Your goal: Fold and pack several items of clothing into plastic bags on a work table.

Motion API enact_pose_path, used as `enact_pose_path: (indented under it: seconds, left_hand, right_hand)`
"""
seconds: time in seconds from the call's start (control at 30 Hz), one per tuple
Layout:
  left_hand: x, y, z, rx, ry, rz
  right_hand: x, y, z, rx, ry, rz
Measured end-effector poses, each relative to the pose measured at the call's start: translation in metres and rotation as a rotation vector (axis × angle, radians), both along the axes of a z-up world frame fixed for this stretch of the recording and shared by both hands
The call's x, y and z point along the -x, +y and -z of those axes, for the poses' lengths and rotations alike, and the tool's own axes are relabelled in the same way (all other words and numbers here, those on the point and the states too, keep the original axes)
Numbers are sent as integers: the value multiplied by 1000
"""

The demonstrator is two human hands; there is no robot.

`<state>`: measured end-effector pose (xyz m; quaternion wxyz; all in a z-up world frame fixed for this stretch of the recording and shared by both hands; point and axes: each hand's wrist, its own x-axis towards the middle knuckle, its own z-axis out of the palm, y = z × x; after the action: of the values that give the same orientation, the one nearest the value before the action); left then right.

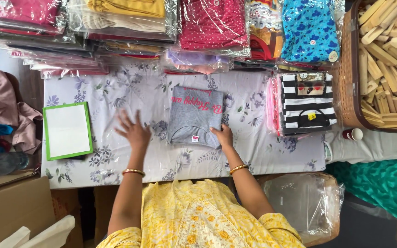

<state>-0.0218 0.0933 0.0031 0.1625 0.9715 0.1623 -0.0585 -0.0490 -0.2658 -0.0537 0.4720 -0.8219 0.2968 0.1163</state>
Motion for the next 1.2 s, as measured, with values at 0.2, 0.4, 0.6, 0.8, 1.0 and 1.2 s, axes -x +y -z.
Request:
enact_pose_path:
  seconds: [0.2, 0.4, 0.6, 0.8, 1.0, 1.2]
  left_hand:
    - [26, -88, 42, 578, -201, 278]
    - [15, -127, 26, 376, -86, 125]
    - [29, -146, 51, 596, 101, -17]
    - [29, -142, 41, 701, 373, -230]
    - [35, -184, 41, 819, 28, 38]
    - [28, -204, 27, 1376, 298, 257]
  right_hand:
    - [2, -2, 9, -305, -100, -33]
    - [5, -45, 3, -348, -85, -15]
    - [4, -61, -6, -644, 73, 86]
    - [0, -52, 5, -540, -40, -16]
    - [-4, -17, -29, -212, -159, -228]
    - [-15, -8, -32, -415, -111, -226]
